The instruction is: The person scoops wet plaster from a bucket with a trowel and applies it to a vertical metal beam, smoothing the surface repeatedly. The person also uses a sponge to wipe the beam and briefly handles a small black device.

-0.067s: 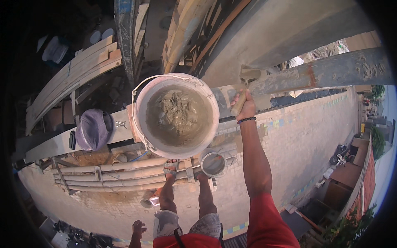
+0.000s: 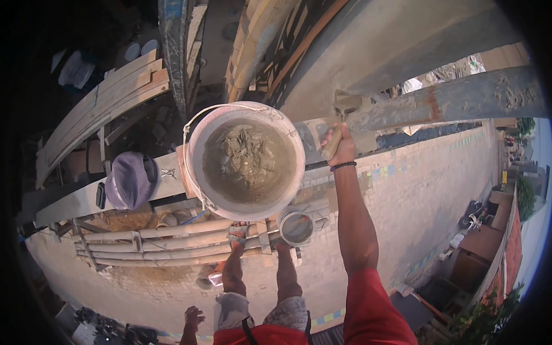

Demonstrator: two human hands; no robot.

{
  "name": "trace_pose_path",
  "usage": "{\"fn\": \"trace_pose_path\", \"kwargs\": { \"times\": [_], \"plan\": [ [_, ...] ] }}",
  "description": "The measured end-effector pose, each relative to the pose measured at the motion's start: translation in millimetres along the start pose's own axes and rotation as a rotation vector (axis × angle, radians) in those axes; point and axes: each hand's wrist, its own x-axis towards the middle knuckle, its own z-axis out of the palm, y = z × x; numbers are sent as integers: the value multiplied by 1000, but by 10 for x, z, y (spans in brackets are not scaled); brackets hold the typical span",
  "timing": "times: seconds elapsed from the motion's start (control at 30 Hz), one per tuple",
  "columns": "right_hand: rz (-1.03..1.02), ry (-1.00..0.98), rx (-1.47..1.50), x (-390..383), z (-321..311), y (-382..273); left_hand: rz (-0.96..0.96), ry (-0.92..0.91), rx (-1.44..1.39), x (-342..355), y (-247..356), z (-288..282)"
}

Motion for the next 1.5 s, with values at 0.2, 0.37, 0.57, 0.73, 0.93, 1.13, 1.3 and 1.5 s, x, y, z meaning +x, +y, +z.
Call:
{"fn": "trace_pose_path", "kwargs": {
  "times": [0.2,0.37,0.57,0.73,0.93,1.13,1.3,1.5],
  "plan": [
    [63,48,55,98,59,1,-22,-26,-36,5,70,28],
    [73,32,83,98,124,-49,8,-8,-31,11,53,-1],
    [93,42,137,220,332,-182,-7,-9,5,-30,164,50],
    [197,-37,246,297,415,-432,14,-34,18,-65,247,109],
    [156,-81,240,-227,550,-403,-7,1,48,-118,356,175],
    [87,-71,132,-212,172,-299,8,-26,79,-77,368,250],
    [54,10,105,-79,110,-256,-5,-37,70,-88,277,195],
    [99,18,119,126,164,-313,-17,-23,70,-52,263,164]
  ]
}}
